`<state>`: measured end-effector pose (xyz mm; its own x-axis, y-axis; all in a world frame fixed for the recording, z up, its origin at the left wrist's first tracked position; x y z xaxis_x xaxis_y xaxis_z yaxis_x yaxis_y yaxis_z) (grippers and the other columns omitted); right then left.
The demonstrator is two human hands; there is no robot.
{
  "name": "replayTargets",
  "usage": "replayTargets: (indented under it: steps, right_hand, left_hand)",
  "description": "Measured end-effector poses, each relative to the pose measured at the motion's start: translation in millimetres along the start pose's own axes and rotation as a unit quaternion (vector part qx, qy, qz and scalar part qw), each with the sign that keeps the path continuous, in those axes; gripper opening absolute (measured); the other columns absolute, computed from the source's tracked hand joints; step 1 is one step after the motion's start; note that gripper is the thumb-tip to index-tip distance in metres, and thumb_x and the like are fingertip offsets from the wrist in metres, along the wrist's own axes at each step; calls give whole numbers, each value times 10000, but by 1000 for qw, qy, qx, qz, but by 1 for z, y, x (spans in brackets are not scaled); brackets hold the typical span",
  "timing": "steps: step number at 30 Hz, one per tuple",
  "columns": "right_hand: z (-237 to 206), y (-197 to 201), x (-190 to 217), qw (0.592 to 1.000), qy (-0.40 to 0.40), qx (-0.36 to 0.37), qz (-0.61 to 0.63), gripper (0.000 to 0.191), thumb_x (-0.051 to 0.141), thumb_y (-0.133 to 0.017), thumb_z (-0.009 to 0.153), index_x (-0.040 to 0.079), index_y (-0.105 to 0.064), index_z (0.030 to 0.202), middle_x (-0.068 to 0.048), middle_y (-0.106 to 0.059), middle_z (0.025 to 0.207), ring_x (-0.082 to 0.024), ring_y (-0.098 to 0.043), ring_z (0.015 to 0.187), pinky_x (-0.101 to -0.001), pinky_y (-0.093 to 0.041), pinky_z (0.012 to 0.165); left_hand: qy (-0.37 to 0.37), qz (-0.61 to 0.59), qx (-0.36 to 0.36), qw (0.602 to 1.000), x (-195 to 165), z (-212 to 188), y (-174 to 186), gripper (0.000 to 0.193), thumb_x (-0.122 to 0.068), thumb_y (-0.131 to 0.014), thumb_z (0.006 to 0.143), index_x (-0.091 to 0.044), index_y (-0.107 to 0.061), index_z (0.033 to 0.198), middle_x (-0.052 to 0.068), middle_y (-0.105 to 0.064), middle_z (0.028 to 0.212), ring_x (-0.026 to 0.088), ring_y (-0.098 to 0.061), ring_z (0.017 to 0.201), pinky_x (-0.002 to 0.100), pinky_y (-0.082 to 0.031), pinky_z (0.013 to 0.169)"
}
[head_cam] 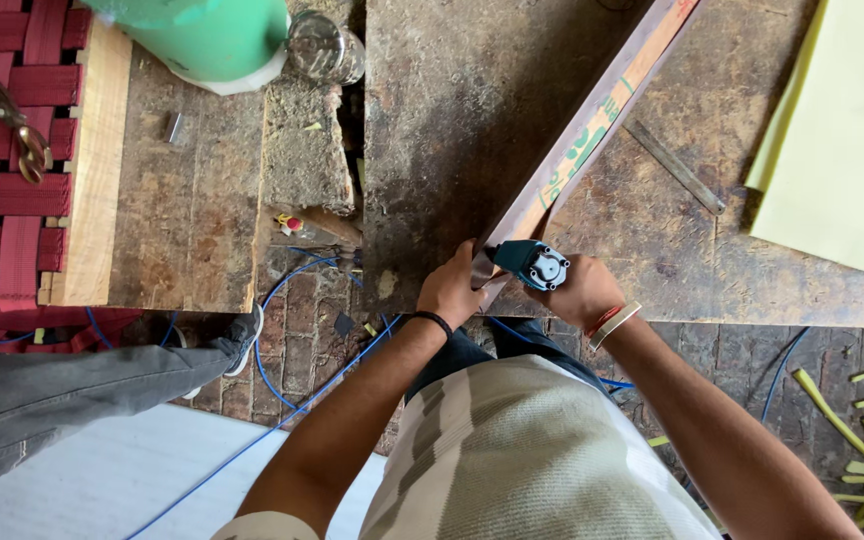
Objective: The person holds a long wooden furniture frame strip covered with brown fabric on the workbench and uses a pneumatic nail gun to drive nails along its edge, repositioning the strip between shots. At the end they lift the padded strip and peel the brown fabric cover off the frame.
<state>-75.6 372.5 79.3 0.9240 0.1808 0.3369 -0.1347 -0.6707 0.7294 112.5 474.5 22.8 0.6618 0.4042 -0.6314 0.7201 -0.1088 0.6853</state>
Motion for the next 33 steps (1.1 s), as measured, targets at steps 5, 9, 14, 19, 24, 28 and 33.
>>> replayTargets:
  steps: [5, 9, 14, 19, 24, 28, 33]
  right_hand:
    - [-9, -10, 8, 1000, -19, -3, -12, 503, 472, -814, 766, 8, -762, 953, -196, -768, 831, -293, -766, 712, -408, -639, 702]
    - [-22, -20, 11, 1000, -5, 4, 2, 511, 480, -824, 741, 10, -768, 931, -188, -784, 832, -289, -778, 718, -408, -638, 714]
    - [-35, -30, 15, 999, -7, -27, -21, 511, 484, -837, 745, 13, -778, 934, -222, -766, 838, -332, -761, 761, -432, -615, 744]
    - [-41, -19, -3, 998, 20, -61, -16, 534, 516, -823, 739, 67, -766, 1021, -174, -777, 866, -337, -766, 787, -431, -609, 778]
    - [-19, 23, -84, 992, -80, -93, 16, 578, 483, -800, 818, 99, -728, 1244, -203, -765, 1063, -376, -725, 1034, -477, -568, 942]
    - [26, 63, -159, 974, -61, -218, -28, 814, 342, -795, 788, 63, -495, 1491, -295, -601, 1282, -464, -611, 1167, -518, -510, 977]
    - [78, 85, -208, 972, -38, -219, -78, 959, 210, -737, 785, 24, -337, 1636, -331, -493, 1378, -502, -527, 1244, -529, -475, 1027]
  left_hand:
    - [-22, -11, -4, 1000, 5, -2, 0, 851, -205, -833, 784, -60, -370, 1483, 248, -668, 1247, 408, -679, 1074, 489, -555, 900]
    - [-5, -10, 45, 999, 7, -6, -2, 959, -152, -841, 760, -65, -304, 1549, 256, -634, 1297, 408, -669, 1107, 470, -545, 941]
    - [-74, -35, 0, 997, 6, -11, 1, 971, -112, -871, 701, -27, -331, 1504, 261, -597, 1355, 426, -628, 1163, 464, -527, 951]
    - [-79, -26, -5, 996, 11, -16, -5, 955, -144, -876, 695, -40, -361, 1492, 258, -634, 1302, 422, -644, 1143, 471, -535, 944]
    - [-76, -24, -35, 996, 2, -21, -2, 923, -165, -850, 734, -87, -378, 1524, 245, -668, 1261, 422, -662, 1100, 500, -546, 906]
    - [-38, 24, -28, 999, -16, -23, 5, 916, -171, -840, 747, -123, -376, 1535, 194, -664, 1274, 395, -669, 1090, 494, -547, 891]
    - [-99, 13, -191, 976, -52, -44, -5, 850, -11, -752, 721, -138, -434, 1499, 168, -636, 1379, 375, -667, 1134, 461, -554, 923]
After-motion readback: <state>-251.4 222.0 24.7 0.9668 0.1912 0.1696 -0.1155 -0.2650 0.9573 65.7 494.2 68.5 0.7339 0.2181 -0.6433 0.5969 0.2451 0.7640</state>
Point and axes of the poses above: each hand's wrist, its own z-axis towards the middle knuckle, its own y-axis out of the back of the hand, x = y × z, the point moved 4 cm from there along z, towards the middle knuckle
